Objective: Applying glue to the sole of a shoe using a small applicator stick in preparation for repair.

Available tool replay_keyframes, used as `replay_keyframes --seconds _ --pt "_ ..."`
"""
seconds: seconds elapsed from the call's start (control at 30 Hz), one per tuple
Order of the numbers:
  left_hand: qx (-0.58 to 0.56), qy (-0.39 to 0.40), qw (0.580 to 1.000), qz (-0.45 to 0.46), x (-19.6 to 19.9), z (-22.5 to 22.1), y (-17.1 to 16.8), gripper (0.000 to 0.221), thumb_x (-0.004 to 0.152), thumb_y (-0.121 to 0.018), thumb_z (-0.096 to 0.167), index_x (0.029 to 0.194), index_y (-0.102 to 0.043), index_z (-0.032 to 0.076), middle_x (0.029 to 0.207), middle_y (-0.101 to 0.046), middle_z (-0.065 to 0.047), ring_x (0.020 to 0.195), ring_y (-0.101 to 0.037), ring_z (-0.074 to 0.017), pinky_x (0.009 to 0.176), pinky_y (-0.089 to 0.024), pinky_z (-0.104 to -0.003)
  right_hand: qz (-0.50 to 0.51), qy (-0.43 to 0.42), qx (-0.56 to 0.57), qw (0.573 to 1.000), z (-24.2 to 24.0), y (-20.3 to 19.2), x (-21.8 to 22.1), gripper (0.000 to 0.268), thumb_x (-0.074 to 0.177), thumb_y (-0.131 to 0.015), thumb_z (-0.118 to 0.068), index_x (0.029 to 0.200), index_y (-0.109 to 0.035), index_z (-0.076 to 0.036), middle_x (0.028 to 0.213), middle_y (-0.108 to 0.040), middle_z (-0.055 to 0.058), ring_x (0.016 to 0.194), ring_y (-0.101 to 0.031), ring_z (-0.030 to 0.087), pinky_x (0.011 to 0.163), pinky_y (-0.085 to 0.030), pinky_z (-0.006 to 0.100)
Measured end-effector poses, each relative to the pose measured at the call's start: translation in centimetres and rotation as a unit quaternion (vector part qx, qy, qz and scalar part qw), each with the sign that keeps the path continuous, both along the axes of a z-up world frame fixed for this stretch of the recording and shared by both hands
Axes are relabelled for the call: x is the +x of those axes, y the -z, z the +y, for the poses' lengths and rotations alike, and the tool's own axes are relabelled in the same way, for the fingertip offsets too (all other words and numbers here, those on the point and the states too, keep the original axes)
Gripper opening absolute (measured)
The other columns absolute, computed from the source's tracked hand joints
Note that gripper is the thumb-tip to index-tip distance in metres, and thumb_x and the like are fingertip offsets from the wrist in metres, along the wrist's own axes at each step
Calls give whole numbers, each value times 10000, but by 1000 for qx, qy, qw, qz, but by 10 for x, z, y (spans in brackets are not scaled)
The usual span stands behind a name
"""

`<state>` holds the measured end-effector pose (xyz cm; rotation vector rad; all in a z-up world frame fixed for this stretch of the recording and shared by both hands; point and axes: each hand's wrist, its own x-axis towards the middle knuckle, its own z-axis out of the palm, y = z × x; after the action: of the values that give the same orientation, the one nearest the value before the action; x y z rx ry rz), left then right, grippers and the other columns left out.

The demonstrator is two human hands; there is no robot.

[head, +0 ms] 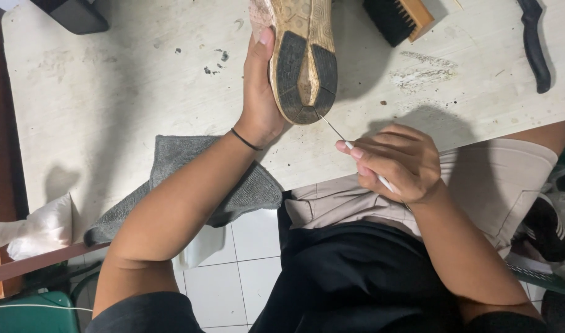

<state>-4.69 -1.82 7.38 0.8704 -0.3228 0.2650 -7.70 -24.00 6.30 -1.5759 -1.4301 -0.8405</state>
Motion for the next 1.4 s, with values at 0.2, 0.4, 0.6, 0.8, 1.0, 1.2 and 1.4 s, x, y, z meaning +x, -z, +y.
replay_keyframes --seconds 0.2,0.4,0.6,0.8,1.0,1.2,1.4 --pt "2 -21 1000 10 -3 -1 12 466 1126 -659 320 1475 -519 46 1413 -634 -166 1338 -603 -328 1170 -486 -505 1 7 -8 1000 1 -5 -2 80 1027 -565 33 1099 -584 60 993 -789 223 743 -779 281 629 -564 386" --pt "-7 -1 1000 5 -1 1 9 404 1120 -646 309 1414 -542 53 1354 -641 -173 1273 -612 -339 1097 -512 -526 -14 13 -23 1000 1 -4 0 132 1020 -567 64 1151 -577 78 975 -794 231 750 -774 269 640 -566 386" --pt "-35 -17 999 9 1 -2 7 338 1125 -619 280 1378 -572 61 1320 -664 -148 1238 -630 -323 1077 -505 -497 -33 39 -35 998 4 -9 -1 63 1018 -581 34 1026 -617 85 928 -807 202 752 -789 216 621 -538 328" --pt "-61 -17 998 21 2 -5 5 349 1111 -626 270 1364 -588 33 1299 -673 -151 1217 -634 -310 1069 -495 -468 -57 53 -42 996 3 -3 0 95 1021 -607 13 1075 -635 86 961 -807 218 797 -801 231 616 -537 332" --pt "-43 -72 992 91 0 -8 -1 272 1002 -677 322 1096 -644 70 1071 -677 -88 1042 -652 -244 956 -499 -430 -77 66 -36 994 3 -2 -1 146 988 -617 88 1134 -625 91 1022 -811 207 829 -819 229 617 -523 312" --pt "41 -2 999 -16 -8 -6 -7 343 1173 -525 321 1424 -545 89 1360 -632 -127 1283 -611 -289 1108 -508 -467 -81 63 10 995 2 4 -2 61 1033 -557 -16 1014 -597 27 966 -808 186 793 -822 245 687 -579 320" --pt "193 -52 979 -32 -24 -9 -9 691 1095 -536 581 1547 -294 118 1491 -453 -105 1420 -477 -244 1234 -462 -471 87 57 87 991 -5 5 -10 227 1061 -546 -271 1078 -569 -46 1223 -651 238 1120 -651 449 973 -577 499"
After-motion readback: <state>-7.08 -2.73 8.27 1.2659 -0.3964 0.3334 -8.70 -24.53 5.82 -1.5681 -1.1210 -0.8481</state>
